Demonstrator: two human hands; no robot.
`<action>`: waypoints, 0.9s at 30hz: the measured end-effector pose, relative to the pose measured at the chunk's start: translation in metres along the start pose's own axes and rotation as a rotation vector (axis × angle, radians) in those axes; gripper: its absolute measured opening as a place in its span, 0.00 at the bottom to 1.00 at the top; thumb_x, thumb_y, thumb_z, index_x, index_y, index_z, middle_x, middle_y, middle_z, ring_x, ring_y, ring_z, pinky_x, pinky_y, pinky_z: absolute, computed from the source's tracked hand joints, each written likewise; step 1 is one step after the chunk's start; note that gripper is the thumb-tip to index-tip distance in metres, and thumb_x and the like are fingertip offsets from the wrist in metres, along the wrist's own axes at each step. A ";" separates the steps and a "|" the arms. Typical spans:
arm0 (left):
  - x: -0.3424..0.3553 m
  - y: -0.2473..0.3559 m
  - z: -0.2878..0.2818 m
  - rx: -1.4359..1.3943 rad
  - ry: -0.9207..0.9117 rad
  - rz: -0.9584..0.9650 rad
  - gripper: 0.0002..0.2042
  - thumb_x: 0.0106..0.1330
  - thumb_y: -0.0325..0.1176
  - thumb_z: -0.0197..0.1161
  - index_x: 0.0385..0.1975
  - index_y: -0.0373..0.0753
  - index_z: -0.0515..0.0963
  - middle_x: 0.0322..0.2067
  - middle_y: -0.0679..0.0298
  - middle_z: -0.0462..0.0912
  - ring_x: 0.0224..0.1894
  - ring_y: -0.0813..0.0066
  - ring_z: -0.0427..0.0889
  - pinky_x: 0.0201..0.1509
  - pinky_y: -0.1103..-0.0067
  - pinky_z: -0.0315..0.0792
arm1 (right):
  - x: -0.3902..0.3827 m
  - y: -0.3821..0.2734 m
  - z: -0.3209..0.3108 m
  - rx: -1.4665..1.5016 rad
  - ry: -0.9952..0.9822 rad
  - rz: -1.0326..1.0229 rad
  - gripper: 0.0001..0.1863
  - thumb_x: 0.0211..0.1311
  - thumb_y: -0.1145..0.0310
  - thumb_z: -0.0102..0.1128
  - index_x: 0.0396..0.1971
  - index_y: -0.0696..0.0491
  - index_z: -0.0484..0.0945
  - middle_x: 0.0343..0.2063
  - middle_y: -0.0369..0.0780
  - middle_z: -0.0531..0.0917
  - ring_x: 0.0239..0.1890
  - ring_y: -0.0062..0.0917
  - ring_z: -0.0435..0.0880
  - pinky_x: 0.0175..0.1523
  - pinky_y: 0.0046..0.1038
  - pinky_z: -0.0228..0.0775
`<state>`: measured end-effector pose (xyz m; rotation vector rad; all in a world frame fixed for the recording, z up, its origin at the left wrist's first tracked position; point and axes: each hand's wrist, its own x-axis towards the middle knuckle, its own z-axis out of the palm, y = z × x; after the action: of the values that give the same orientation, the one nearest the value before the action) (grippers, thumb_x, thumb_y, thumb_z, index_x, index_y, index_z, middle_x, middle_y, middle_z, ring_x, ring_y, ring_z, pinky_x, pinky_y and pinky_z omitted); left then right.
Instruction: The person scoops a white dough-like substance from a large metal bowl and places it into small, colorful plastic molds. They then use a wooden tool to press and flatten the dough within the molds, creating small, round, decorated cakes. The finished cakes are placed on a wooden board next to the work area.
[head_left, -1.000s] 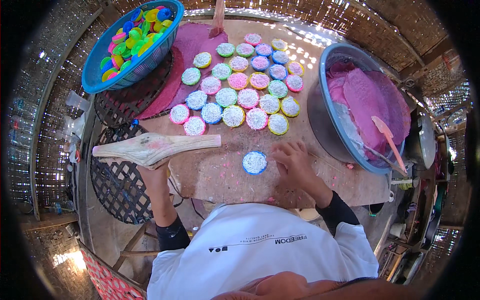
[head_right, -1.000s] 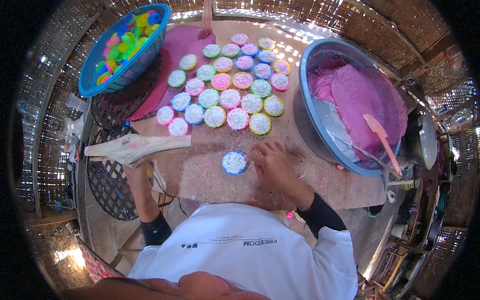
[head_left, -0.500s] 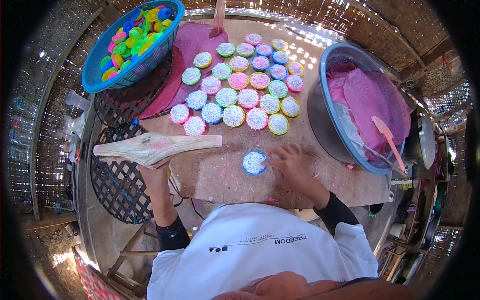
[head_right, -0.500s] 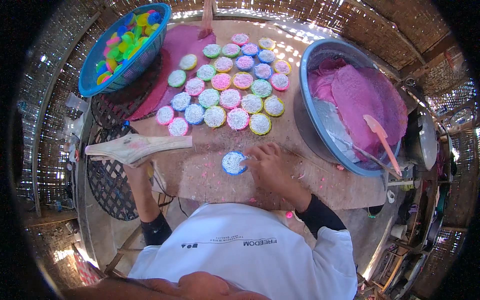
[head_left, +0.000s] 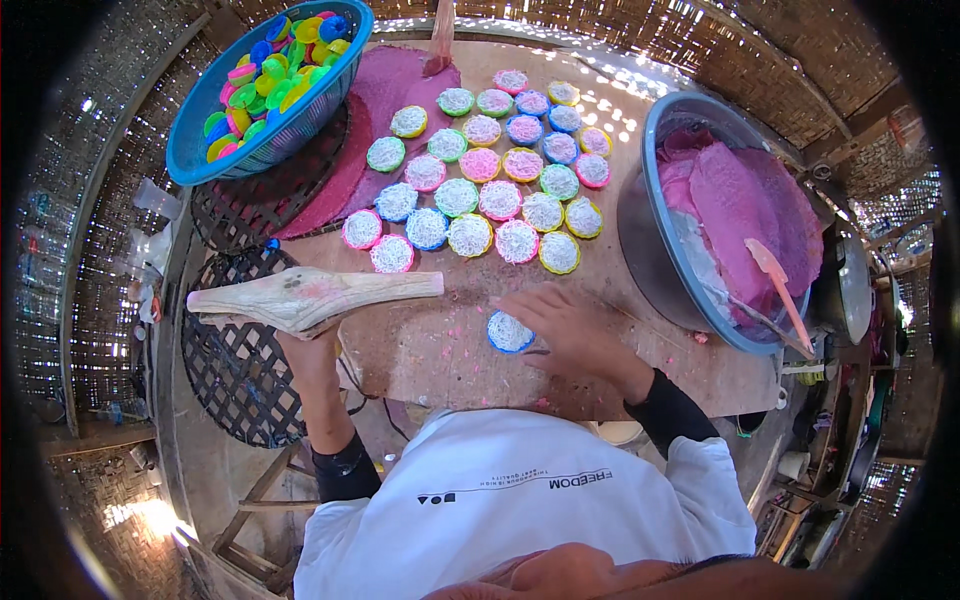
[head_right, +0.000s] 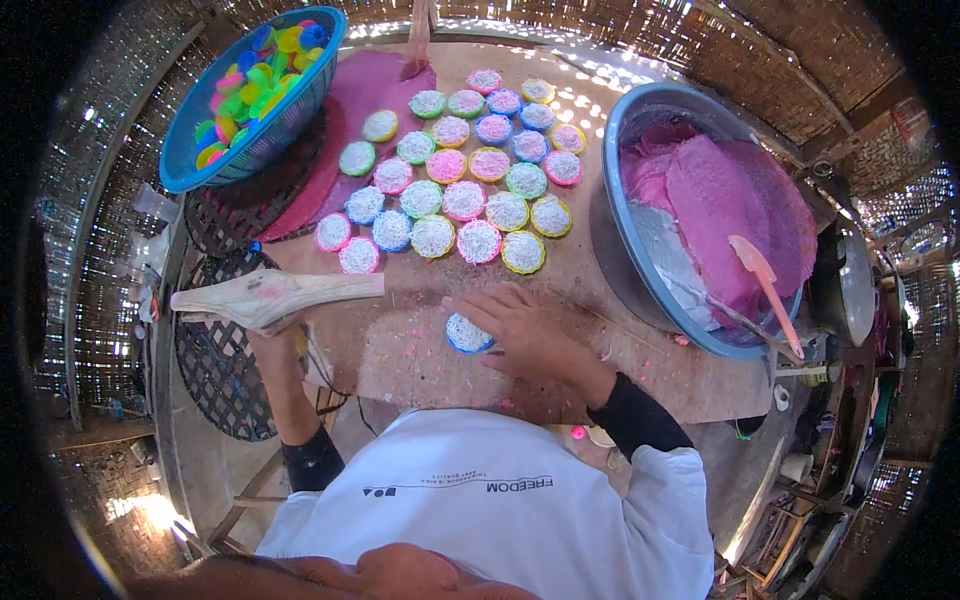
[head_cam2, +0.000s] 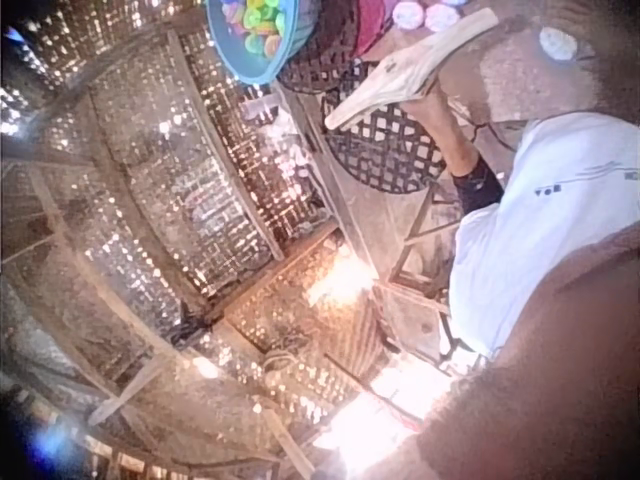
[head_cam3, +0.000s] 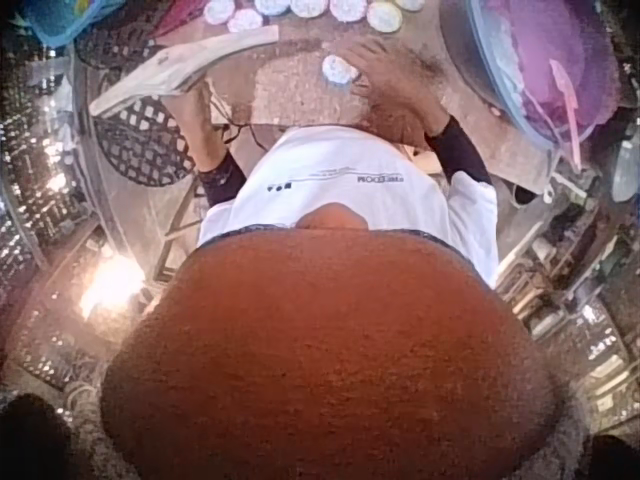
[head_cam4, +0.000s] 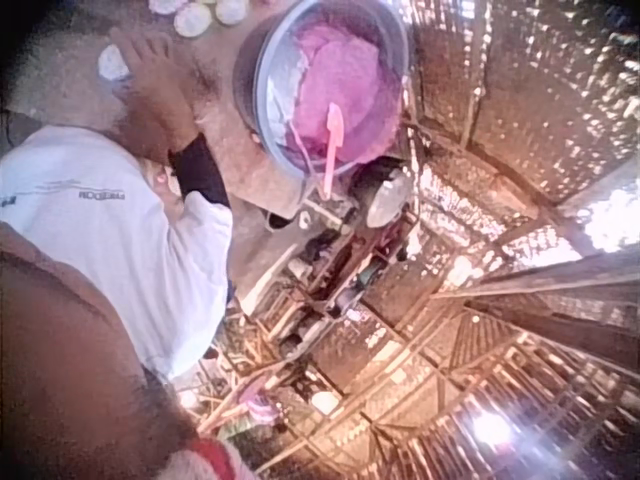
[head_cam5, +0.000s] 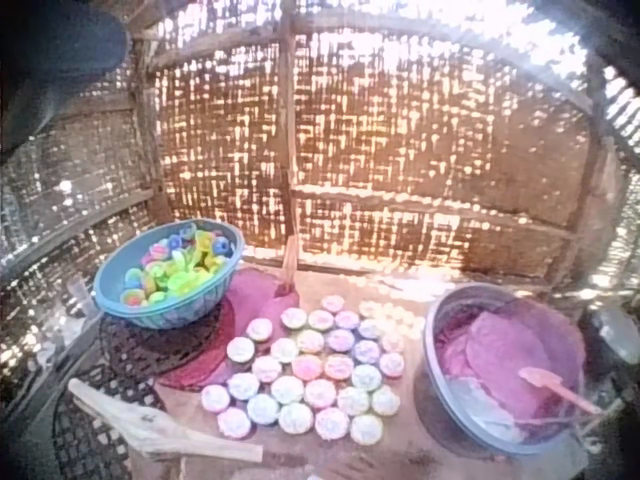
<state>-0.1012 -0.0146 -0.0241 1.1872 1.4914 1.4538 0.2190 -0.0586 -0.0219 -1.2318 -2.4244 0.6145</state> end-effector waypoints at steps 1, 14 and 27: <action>0.000 0.001 0.000 -0.001 0.002 -0.008 0.21 0.43 0.17 0.67 0.40 0.30 0.72 0.37 0.62 0.77 0.38 0.76 0.76 0.44 0.82 0.69 | 0.002 0.002 0.003 0.016 -0.025 -0.026 0.43 0.40 0.67 0.64 0.61 0.46 0.56 0.49 0.40 0.72 0.54 0.36 0.66 0.61 0.39 0.51; 0.001 0.010 -0.016 0.103 0.155 0.249 0.23 0.42 0.23 0.68 0.42 0.32 0.70 0.37 0.60 0.76 0.40 0.71 0.76 0.48 0.78 0.68 | 0.117 0.029 -0.057 0.162 0.050 -0.100 0.42 0.36 0.63 0.69 0.57 0.53 0.62 0.45 0.50 0.74 0.46 0.42 0.74 0.51 0.35 0.64; -0.017 -0.026 -0.062 0.500 0.220 0.284 0.25 0.52 0.41 0.65 0.49 0.38 0.68 0.45 0.56 0.72 0.49 0.60 0.71 0.56 0.66 0.61 | 0.375 0.194 -0.036 -0.122 0.252 0.349 0.40 0.42 0.63 0.67 0.58 0.50 0.58 0.44 0.48 0.76 0.49 0.40 0.74 0.53 0.35 0.66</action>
<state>-0.1578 -0.0487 -0.0453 1.6306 1.9792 1.4753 0.1566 0.3594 -0.0511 -1.6923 -2.0811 0.3771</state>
